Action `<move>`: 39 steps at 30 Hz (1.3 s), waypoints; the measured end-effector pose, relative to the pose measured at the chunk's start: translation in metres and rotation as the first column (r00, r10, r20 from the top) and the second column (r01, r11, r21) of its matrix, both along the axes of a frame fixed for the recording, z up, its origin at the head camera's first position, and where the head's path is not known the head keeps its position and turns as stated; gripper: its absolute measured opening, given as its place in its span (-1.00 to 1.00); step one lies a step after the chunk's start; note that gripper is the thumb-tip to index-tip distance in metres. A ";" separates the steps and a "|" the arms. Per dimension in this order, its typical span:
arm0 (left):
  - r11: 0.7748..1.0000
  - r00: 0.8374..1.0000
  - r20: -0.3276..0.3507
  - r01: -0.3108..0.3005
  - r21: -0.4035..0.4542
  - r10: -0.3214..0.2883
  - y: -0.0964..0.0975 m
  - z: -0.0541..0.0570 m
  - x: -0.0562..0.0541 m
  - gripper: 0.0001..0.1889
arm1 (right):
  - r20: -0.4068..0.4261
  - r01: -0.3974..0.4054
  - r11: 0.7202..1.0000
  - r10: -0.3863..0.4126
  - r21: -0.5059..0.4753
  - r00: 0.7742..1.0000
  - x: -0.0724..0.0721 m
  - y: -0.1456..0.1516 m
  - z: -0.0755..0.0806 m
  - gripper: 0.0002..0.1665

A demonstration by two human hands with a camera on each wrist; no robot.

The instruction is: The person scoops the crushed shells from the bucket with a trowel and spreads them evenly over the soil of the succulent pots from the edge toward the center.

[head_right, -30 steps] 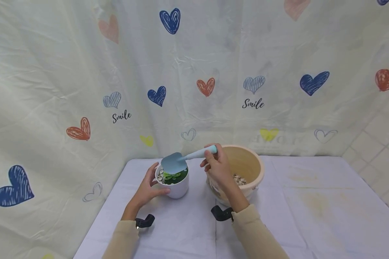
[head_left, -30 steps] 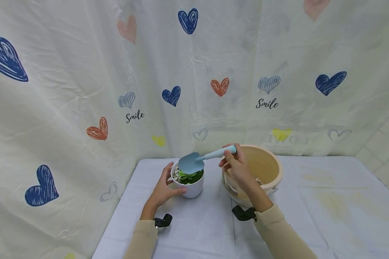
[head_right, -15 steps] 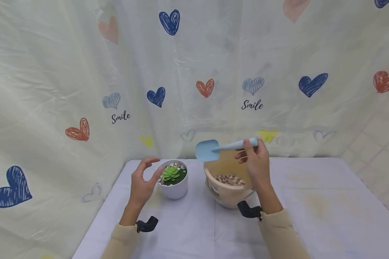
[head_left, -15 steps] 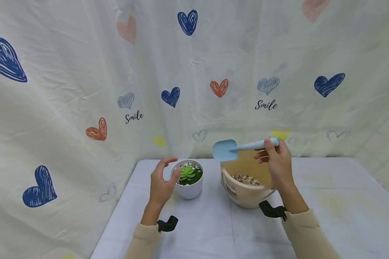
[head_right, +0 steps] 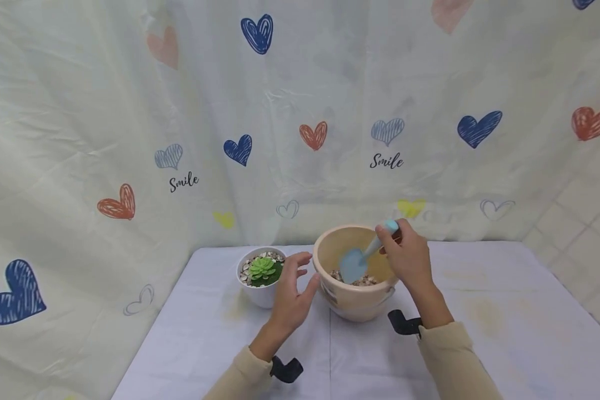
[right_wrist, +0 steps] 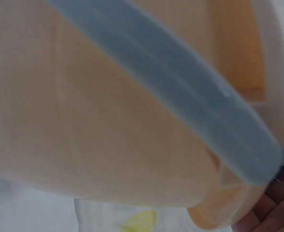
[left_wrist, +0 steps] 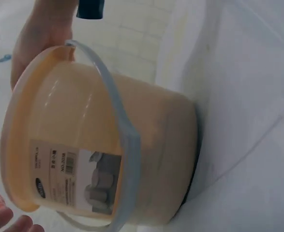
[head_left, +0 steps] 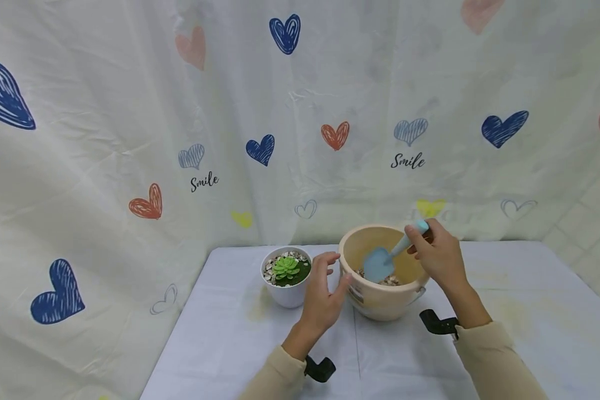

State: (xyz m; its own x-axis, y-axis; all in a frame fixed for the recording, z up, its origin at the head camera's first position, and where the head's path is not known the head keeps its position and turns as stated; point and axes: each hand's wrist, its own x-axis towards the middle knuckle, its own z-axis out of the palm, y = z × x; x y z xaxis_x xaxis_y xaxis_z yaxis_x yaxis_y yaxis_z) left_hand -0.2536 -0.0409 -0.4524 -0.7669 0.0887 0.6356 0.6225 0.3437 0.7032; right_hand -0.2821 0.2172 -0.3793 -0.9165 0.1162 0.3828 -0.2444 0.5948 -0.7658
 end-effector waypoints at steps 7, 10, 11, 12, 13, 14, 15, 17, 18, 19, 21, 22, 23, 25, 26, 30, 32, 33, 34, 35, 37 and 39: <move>0.983 0.963 0.251 0.051 0.176 -0.095 0.019 -0.008 -0.021 -0.47 | -0.025 -0.009 0.981 0.015 0.195 1.000 -0.011 -0.006 -0.017 -0.55; 0.975 0.944 0.299 0.081 0.208 -0.142 0.020 -0.010 -0.026 -0.44 | -0.054 0.009 0.974 0.004 0.227 0.999 -0.012 -0.008 -0.022 -0.56; 0.972 0.938 0.310 0.088 0.216 -0.154 0.019 -0.010 -0.027 -0.44 | -0.059 0.013 0.972 0.001 0.233 0.998 -0.012 -0.009 -0.023 -0.57; 0.970 0.933 0.321 0.093 0.224 -0.163 0.019 -0.011 -0.027 -0.43 | -0.063 0.014 0.970 0.001 0.241 0.998 -0.012 -0.010 -0.024 -0.58; 0.968 0.929 0.330 0.094 0.231 -0.169 0.018 -0.011 -0.027 -0.42 | -0.066 0.014 0.968 0.002 0.250 0.998 -0.012 -0.010 -0.024 -0.59; 0.966 0.925 0.337 0.095 0.242 -0.175 0.018 -0.011 -0.027 -0.41 | -0.065 0.013 0.965 0.005 0.262 0.998 -0.012 -0.010 -0.024 -0.60; 0.963 0.922 0.342 0.096 0.253 -0.182 0.018 -0.012 -0.027 -0.40 | -0.060 0.006 0.962 0.011 0.272 0.998 -0.012 -0.011 -0.023 -0.61; 0.957 0.914 0.356 0.100 0.271 -0.196 0.018 -0.012 -0.027 -0.39 | -0.043 -0.006 0.955 0.020 0.297 0.999 -0.012 -0.010 -0.022 -0.60; 0.955 0.911 0.359 0.102 0.278 -0.202 0.018 -0.012 -0.027 -0.38 | -0.034 -0.011 0.951 0.022 0.309 0.999 -0.012 -0.010 -0.022 -0.59; 0.953 0.908 0.365 0.103 0.284 -0.206 0.019 -0.012 -0.027 -0.37 | -0.022 -0.016 0.948 0.024 0.318 0.999 -0.012 -0.010 -0.021 -0.57; 0.951 0.903 0.375 0.100 0.291 -0.210 0.019 -0.013 -0.028 -0.35 | 0.002 -0.024 0.944 0.025 0.330 1.000 -0.012 -0.010 -0.019 -0.54; 0.951 0.902 0.378 0.098 0.294 -0.210 0.020 -0.013 -0.028 -0.35 | 0.013 -0.027 0.941 0.024 0.338 1.000 -0.012 -0.010 -0.019 -0.51; 0.950 0.901 0.381 0.094 0.297 -0.209 0.020 -0.013 -0.028 -0.34 | 0.021 -0.029 0.938 0.023 0.346 1.000 -0.012 -0.010 -0.018 -0.50; 0.949 0.897 0.390 0.087 0.303 -0.207 0.021 -0.012 -0.028 -0.34 | 0.035 -0.035 0.933 0.024 0.359 0.999 -0.013 -0.010 -0.017 -0.47; 0.948 0.897 0.390 0.085 0.308 -0.207 0.021 -0.012 -0.028 -0.34 | 0.040 -0.038 0.930 0.025 0.365 0.999 -0.013 -0.009 -0.016 -0.46; 0.945 0.893 0.398 0.084 0.316 -0.212 0.022 -0.013 -0.029 -0.36 | 0.050 -0.044 0.921 0.027 0.386 0.998 -0.013 -0.009 -0.016 -0.45; 0.946 0.892 0.398 0.087 0.314 -0.214 0.022 -0.015 -0.029 -0.37 | 0.052 -0.046 0.920 0.027 0.390 0.998 -0.013 -0.009 -0.017 -0.46; 0.947 0.892 0.399 0.087 0.310 -0.213 0.022 -0.016 -0.030 -0.37 | 0.052 -0.046 0.919 0.028 0.392 0.998 -0.012 -0.009 -0.017 -0.46; 0.948 0.893 0.398 0.086 0.305 -0.209 0.022 -0.017 -0.030 -0.38 | 0.053 -0.045 0.919 0.026 0.392 0.998 -0.012 -0.010 -0.017 -0.46; 0.949 0.895 0.394 0.087 0.303 -0.208 0.022 -0.018 -0.030 -0.39 | 0.055 -0.045 0.919 0.026 0.392 0.998 -0.011 -0.010 -0.017 -0.46; 0.952 0.898 0.392 0.081 0.294 -0.197 0.022 -0.020 -0.030 -0.40 | 0.054 -0.046 0.918 0.026 0.394 0.998 -0.011 -0.011 -0.017 -0.46; 0.956 0.900 0.394 0.074 0.283 -0.186 0.021 -0.020 -0.029 -0.41 | 0.049 -0.044 0.917 0.027 0.396 0.998 -0.010 -0.011 -0.018 -0.47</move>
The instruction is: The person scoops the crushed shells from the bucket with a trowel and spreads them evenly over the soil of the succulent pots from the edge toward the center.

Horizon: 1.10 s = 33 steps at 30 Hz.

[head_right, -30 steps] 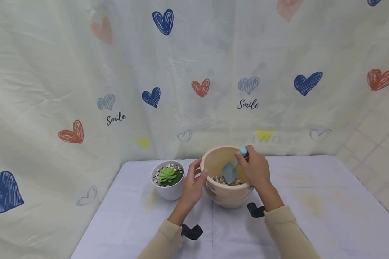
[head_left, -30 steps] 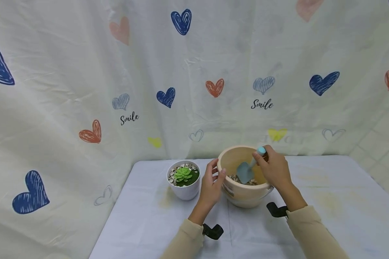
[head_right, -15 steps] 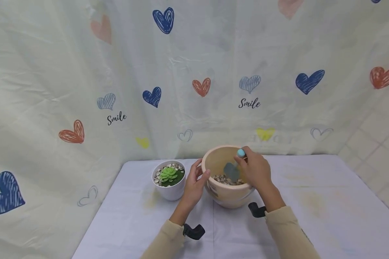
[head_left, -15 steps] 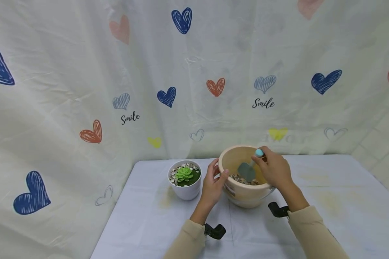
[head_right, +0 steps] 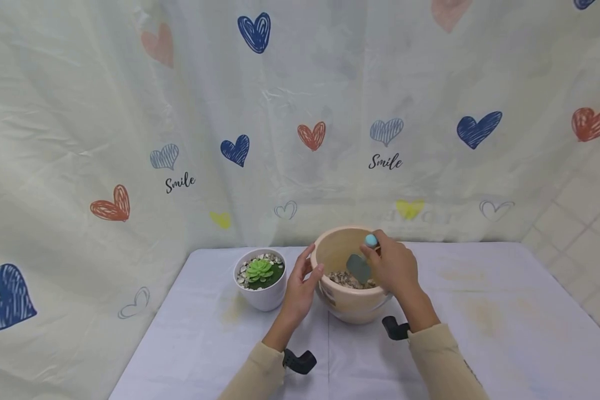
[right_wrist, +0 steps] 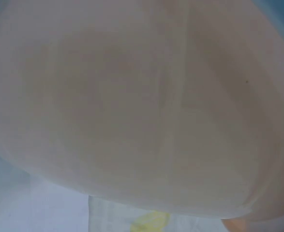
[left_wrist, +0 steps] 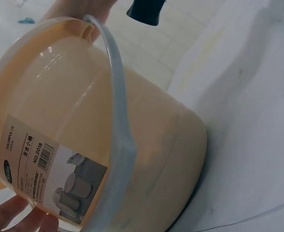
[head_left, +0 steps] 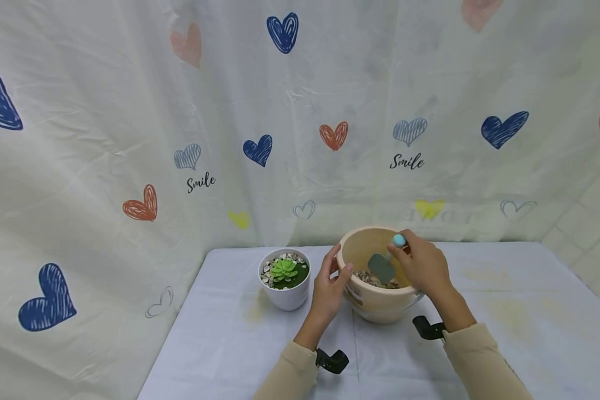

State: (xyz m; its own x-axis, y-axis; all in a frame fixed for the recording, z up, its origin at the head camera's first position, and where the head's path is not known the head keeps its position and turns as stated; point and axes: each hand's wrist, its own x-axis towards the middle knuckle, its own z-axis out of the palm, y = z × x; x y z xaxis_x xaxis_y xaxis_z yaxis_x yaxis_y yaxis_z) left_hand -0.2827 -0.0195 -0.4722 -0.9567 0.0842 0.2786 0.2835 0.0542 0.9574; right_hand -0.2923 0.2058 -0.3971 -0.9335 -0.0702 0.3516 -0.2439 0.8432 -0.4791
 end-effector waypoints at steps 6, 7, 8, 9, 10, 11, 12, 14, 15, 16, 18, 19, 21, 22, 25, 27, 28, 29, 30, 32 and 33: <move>0.999 1.000 -0.001 -0.008 -0.037 0.008 0.000 0.001 0.002 -0.42 | -0.003 0.004 1.000 -0.004 -0.004 1.000 0.001 0.000 0.000 -0.49; 0.999 1.000 -0.003 -0.009 -0.040 0.009 0.000 0.001 0.002 -0.42 | 0.001 0.004 1.000 -0.004 -0.003 1.000 0.001 -0.001 0.000 -0.48; 0.999 1.000 -0.005 -0.010 -0.042 0.009 0.000 0.000 0.001 -0.42 | 0.002 0.005 1.000 -0.005 -0.001 1.000 0.002 -0.001 0.000 -0.47; 0.999 1.000 -0.006 -0.010 -0.045 0.009 0.000 0.000 0.001 -0.42 | 0.003 0.004 1.000 -0.004 0.002 1.000 0.002 -0.001 0.000 -0.46; 0.999 1.000 -0.006 -0.009 -0.046 0.009 0.000 0.000 0.001 -0.42 | 0.005 0.003 1.000 -0.003 0.003 1.000 0.002 0.000 0.000 -0.46; 0.999 1.000 -0.005 -0.008 -0.045 0.008 0.000 0.000 0.001 -0.42 | 0.004 0.003 1.000 -0.003 0.004 1.000 0.002 0.000 0.000 -0.46; 0.999 1.000 -0.005 -0.007 -0.045 0.006 0.000 -0.001 0.000 -0.43 | 0.005 0.001 1.000 -0.001 0.003 1.000 0.002 0.000 0.000 -0.46; 0.999 1.000 -0.001 -0.001 -0.041 0.001 0.000 0.000 0.000 -0.42 | 0.005 -0.001 1.000 0.001 0.000 1.000 0.002 0.000 0.000 -0.47; 0.999 1.000 0.002 0.001 -0.038 -0.001 0.000 0.000 0.001 -0.42 | 0.003 -0.001 1.000 0.001 -0.001 1.000 0.002 0.000 0.000 -0.47; 0.999 1.000 0.005 0.003 -0.034 -0.003 0.000 0.000 0.001 -0.42 | 0.004 -0.002 1.000 0.002 -0.002 1.000 0.002 0.000 0.000 -0.47; 1.000 1.000 0.007 0.005 -0.028 -0.005 0.000 0.000 0.001 -0.42 | 0.004 -0.003 1.000 0.003 -0.004 1.000 0.002 0.000 0.000 -0.48; 1.000 1.000 0.009 0.006 -0.025 -0.006 0.000 0.000 0.001 -0.42 | 0.004 -0.003 1.000 0.003 -0.003 1.000 0.002 0.000 0.000 -0.48; 1.000 1.000 0.011 0.006 -0.021 -0.006 0.000 -0.001 0.000 -0.41 | 0.003 -0.005 1.000 0.005 -0.004 1.000 0.002 0.000 0.000 -0.48; 1.000 1.000 0.012 0.007 -0.019 -0.006 0.000 -0.002 0.000 -0.41 | 0.003 -0.006 1.000 0.006 -0.004 1.000 0.002 0.000 0.000 -0.48; 1.000 1.000 0.019 0.009 -0.011 -0.009 0.000 -0.002 -0.001 -0.41 | 0.002 -0.010 1.000 0.010 -0.003 1.000 0.002 0.000 0.001 -0.49; 1.000 1.000 0.025 0.010 -0.008 -0.010 0.000 -0.001 0.000 -0.41 | 0.003 -0.014 1.000 0.014 -0.001 1.000 0.002 0.000 0.002 -0.49; 1.000 1.000 0.027 0.010 -0.008 -0.010 0.000 -0.001 0.000 -0.41 | 0.005 -0.016 1.000 0.016 -0.001 1.000 0.002 0.000 0.002 -0.49; 1.000 1.000 0.028 0.010 -0.008 -0.010 0.000 -0.001 0.000 -0.41 | 0.005 -0.019 1.000 0.019 0.000 1.000 0.003 0.000 0.002 -0.48; 1.000 1.000 0.029 0.010 -0.009 -0.009 0.000 -0.001 0.000 -0.41 | 0.006 -0.021 1.000 0.021 0.001 1.000 0.003 0.000 0.002 -0.48; 1.000 0.999 0.032 0.011 -0.011 -0.010 0.001 -0.001 0.000 -0.41 | 0.009 -0.025 1.000 0.025 -0.002 1.000 0.003 0.000 0.003 -0.48; 1.000 0.999 0.033 0.011 -0.013 -0.011 0.001 -0.001 0.000 -0.41 | 0.010 -0.026 1.000 0.026 -0.005 1.000 0.003 0.000 0.003 -0.48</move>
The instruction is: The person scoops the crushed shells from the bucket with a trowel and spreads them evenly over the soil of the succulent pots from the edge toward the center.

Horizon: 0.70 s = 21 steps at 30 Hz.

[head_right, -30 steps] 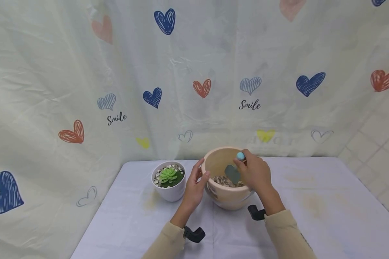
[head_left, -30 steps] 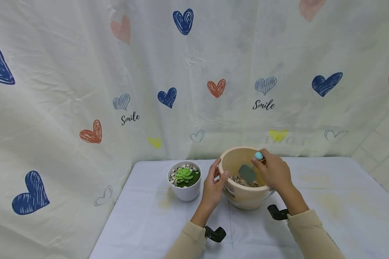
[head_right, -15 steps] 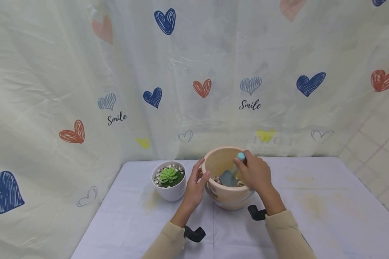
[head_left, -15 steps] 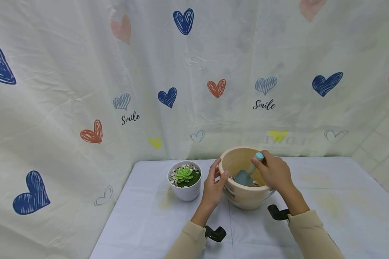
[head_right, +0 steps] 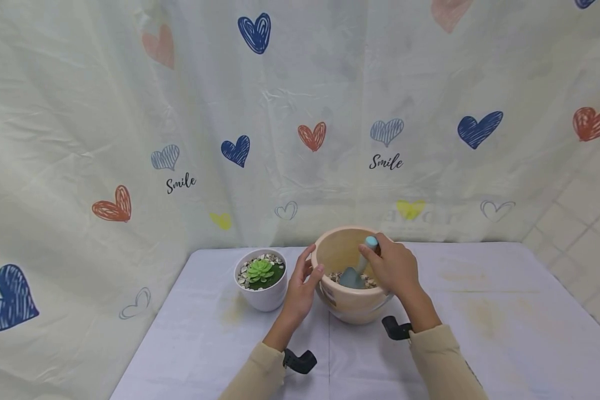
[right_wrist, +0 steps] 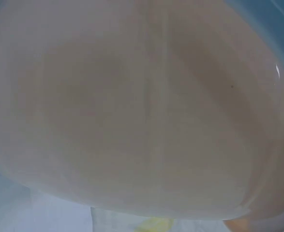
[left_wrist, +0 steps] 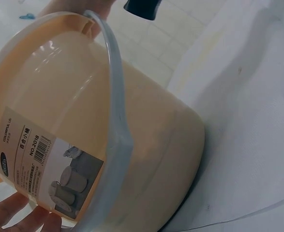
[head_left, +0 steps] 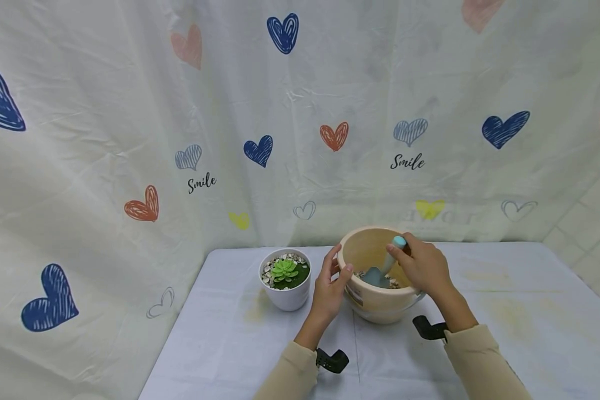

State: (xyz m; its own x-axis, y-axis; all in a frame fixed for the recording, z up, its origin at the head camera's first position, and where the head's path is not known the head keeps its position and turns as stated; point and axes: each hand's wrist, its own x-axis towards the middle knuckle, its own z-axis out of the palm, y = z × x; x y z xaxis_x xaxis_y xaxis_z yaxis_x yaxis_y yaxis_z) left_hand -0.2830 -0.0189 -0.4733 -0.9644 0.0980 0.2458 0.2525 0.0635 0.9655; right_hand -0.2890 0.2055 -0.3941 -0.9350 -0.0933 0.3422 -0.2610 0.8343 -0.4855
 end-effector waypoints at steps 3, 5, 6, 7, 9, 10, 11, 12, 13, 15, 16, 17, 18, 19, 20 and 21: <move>1.000 1.000 0.005 0.002 -0.001 -0.002 0.000 0.000 0.000 -0.41 | 0.004 -0.001 1.000 0.001 -0.008 1.000 0.000 0.000 0.000 -0.49; 1.000 1.000 0.008 0.004 -0.002 -0.004 0.000 0.000 -0.001 -0.41 | 0.004 -0.002 1.000 0.002 -0.013 1.000 0.000 0.000 0.000 -0.49; 1.000 1.000 0.009 0.003 -0.003 -0.003 0.000 0.000 -0.001 -0.42 | 0.004 -0.002 1.000 0.002 -0.015 1.000 0.000 0.000 0.000 -0.50; 1.000 1.000 0.010 0.002 -0.003 -0.002 -0.001 0.000 -0.001 -0.42 | 0.003 -0.002 1.000 0.002 -0.018 1.000 0.000 0.000 0.000 -0.50; 1.000 1.000 0.009 0.001 -0.005 -0.001 -0.001 0.000 -0.001 -0.41 | 0.001 -0.004 1.000 0.004 -0.025 1.000 0.000 0.000 0.000 -0.51; 1.000 1.000 0.008 0.000 -0.005 0.000 -0.001 -0.001 -0.001 -0.41 | 0.002 -0.004 1.000 0.004 -0.030 1.000 0.000 0.000 0.000 -0.51; 1.000 1.000 0.006 -0.002 -0.005 0.002 -0.001 -0.001 -0.001 -0.41 | 0.002 -0.004 0.999 0.004 -0.035 1.000 0.000 0.000 -0.001 -0.52; 1.000 1.000 0.006 -0.002 -0.003 0.002 -0.001 -0.001 -0.001 -0.41 | 0.003 -0.004 0.999 0.004 -0.039 1.000 0.000 0.000 -0.001 -0.52; 1.000 1.000 0.005 -0.001 -0.001 0.001 -0.001 -0.001 -0.001 -0.41 | 0.004 -0.004 0.999 0.005 -0.044 1.000 0.000 -0.001 -0.001 -0.52; 1.000 1.000 0.006 -0.001 0.003 0.001 -0.001 -0.001 -0.001 -0.41 | 0.002 -0.004 0.999 0.005 -0.054 1.000 0.000 -0.001 -0.001 -0.54; 1.000 1.000 0.006 0.000 0.004 0.000 -0.001 0.000 0.000 -0.41 | 0.001 -0.004 0.998 0.004 -0.059 1.000 0.000 -0.001 -0.002 -0.54; 1.000 1.000 0.005 0.001 0.003 -0.001 -0.001 0.000 0.000 -0.41 | -0.002 -0.004 0.998 0.004 -0.064 1.000 0.000 0.000 -0.002 -0.55; 1.000 1.000 0.005 0.001 0.004 -0.001 -0.001 0.000 0.000 -0.41 | -0.005 -0.004 0.998 0.004 -0.069 1.000 0.000 0.000 -0.002 -0.55; 1.000 1.000 0.004 0.002 0.004 -0.002 -0.001 0.001 0.000 -0.41 | -0.008 -0.004 0.997 0.003 -0.073 1.000 0.000 0.000 -0.002 -0.55; 1.000 1.000 0.003 0.002 0.003 -0.002 0.000 0.001 0.000 -0.41 | -0.010 -0.004 0.997 0.003 -0.077 1.000 0.001 0.000 -0.003 -0.55; 1.000 1.000 0.002 0.002 0.001 -0.002 0.000 0.000 0.000 -0.41 | -0.013 -0.004 0.997 0.003 -0.081 1.000 0.000 0.001 -0.003 -0.55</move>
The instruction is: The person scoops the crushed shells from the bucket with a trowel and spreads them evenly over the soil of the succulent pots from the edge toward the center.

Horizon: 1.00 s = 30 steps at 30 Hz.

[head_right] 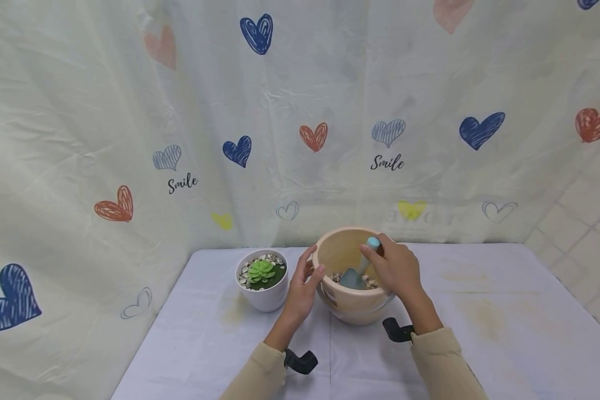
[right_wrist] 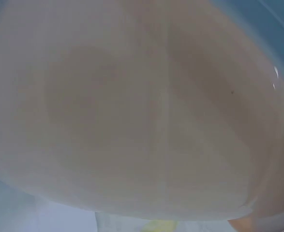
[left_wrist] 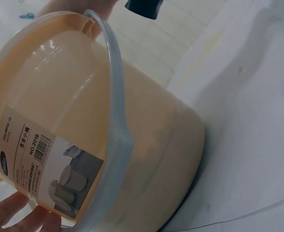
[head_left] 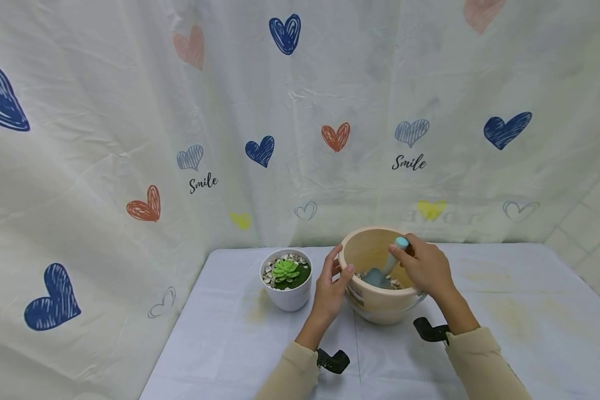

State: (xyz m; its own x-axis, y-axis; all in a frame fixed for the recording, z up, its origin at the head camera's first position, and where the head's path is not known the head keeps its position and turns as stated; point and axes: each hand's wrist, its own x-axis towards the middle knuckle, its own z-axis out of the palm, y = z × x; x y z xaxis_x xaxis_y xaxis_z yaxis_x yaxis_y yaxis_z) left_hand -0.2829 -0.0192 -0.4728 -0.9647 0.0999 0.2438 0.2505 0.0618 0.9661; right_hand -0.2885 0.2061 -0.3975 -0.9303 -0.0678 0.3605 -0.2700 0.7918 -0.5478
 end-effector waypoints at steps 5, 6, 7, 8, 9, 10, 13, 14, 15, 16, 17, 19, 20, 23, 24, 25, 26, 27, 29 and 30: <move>1.000 1.000 0.000 0.001 -0.001 -0.001 0.000 -0.001 0.000 -0.42 | -0.008 0.003 1.000 -0.003 -0.016 1.000 -0.001 0.002 -0.003 -0.54; 1.000 1.000 0.001 0.001 -0.001 -0.001 0.000 -0.001 0.000 -0.42 | -0.007 0.005 1.000 -0.005 -0.018 1.000 -0.001 0.002 -0.003 -0.54; 1.000 1.000 0.001 0.001 -0.002 -0.001 0.000 -0.001 0.000 -0.42 | -0.003 0.007 1.000 -0.007 -0.021 1.000 -0.002 0.002 -0.003 -0.53; 1.000 1.000 0.000 0.000 -0.003 0.000 0.000 -0.001 0.000 -0.42 | 0.002 0.009 1.000 -0.009 -0.025 1.000 -0.002 0.002 -0.003 -0.53; 1.000 1.000 0.001 0.000 -0.004 0.000 0.000 -0.001 0.000 -0.41 | 0.007 0.012 0.999 -0.011 -0.029 1.000 -0.002 0.003 -0.003 -0.52; 1.000 1.000 0.001 0.000 -0.005 0.000 0.000 -0.001 0.001 -0.41 | 0.011 0.014 0.999 -0.014 -0.033 1.000 -0.002 0.003 -0.003 -0.52; 1.000 1.000 -0.005 -0.003 -0.009 0.003 0.000 -0.002 0.000 -0.41 | 0.018 0.018 0.999 -0.017 -0.042 1.000 -0.002 0.003 -0.003 -0.52; 1.000 1.000 -0.005 -0.003 -0.008 0.003 0.000 -0.002 0.000 -0.41 | 0.017 0.018 0.999 -0.017 -0.045 1.000 -0.002 0.003 -0.003 -0.52; 1.000 1.000 -0.004 -0.002 -0.008 0.002 0.000 -0.002 0.000 -0.41 | 0.016 0.017 0.999 -0.017 -0.048 1.000 -0.002 0.003 -0.003 -0.53; 1.000 1.000 -0.006 -0.002 -0.008 0.002 0.000 -0.002 0.000 -0.41 | 0.014 0.017 0.999 -0.016 -0.051 1.000 -0.002 0.003 -0.003 -0.53; 1.000 1.000 -0.006 -0.003 -0.009 0.003 0.000 -0.002 -0.001 -0.42 | 0.013 0.017 0.998 -0.016 -0.054 1.000 -0.002 0.003 -0.004 -0.53; 1.000 1.000 -0.002 -0.002 -0.008 0.002 0.000 -0.002 0.000 -0.42 | 0.010 0.017 0.998 -0.016 -0.066 1.000 -0.002 0.003 -0.004 -0.53; 1.000 1.000 0.000 -0.002 -0.010 0.002 0.000 -0.002 -0.001 -0.42 | 0.009 0.018 0.997 -0.017 -0.074 1.000 -0.002 0.003 -0.004 -0.53; 1.000 1.000 0.005 -0.005 -0.016 0.005 0.000 -0.002 -0.001 -0.42 | 0.004 0.023 0.995 -0.023 -0.096 1.000 -0.001 0.003 -0.003 -0.53; 1.000 1.000 0.005 -0.004 -0.017 0.005 0.000 -0.002 -0.001 -0.42 | 0.003 0.024 0.994 -0.024 -0.102 1.000 -0.001 0.003 -0.003 -0.53; 1.000 1.000 0.008 -0.005 -0.018 0.005 0.000 -0.002 -0.001 -0.42 | 0.002 0.026 0.994 -0.026 -0.108 1.000 -0.001 0.003 -0.003 -0.53; 1.000 1.000 0.009 -0.006 -0.022 0.006 0.000 -0.002 -0.001 -0.41 | 0.001 0.028 0.993 -0.028 -0.113 1.000 0.000 0.002 -0.002 -0.53; 1.000 1.000 0.010 -0.005 -0.023 0.005 0.000 -0.002 -0.001 -0.41 | 0.002 0.030 0.993 -0.030 -0.117 1.000 0.000 0.002 -0.002 -0.53; 1.000 1.000 0.008 -0.004 -0.024 0.004 -0.001 -0.002 -0.001 -0.42 | 0.006 0.035 0.991 -0.035 -0.126 0.999 0.000 0.002 -0.001 -0.53; 1.000 1.000 0.008 -0.004 -0.025 0.004 -0.001 -0.002 -0.001 -0.42 | 0.008 0.038 0.991 -0.038 -0.130 0.999 0.000 0.002 0.000 -0.52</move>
State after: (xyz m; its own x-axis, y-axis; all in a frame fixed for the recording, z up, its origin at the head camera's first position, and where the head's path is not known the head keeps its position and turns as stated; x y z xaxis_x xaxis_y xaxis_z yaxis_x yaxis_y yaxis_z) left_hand -0.2836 -0.0199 -0.4751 -0.9670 0.1021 0.2334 0.2424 0.0869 0.9663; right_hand -0.2885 0.2080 -0.3979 -0.9334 0.0149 0.3587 -0.2377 0.7231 -0.6486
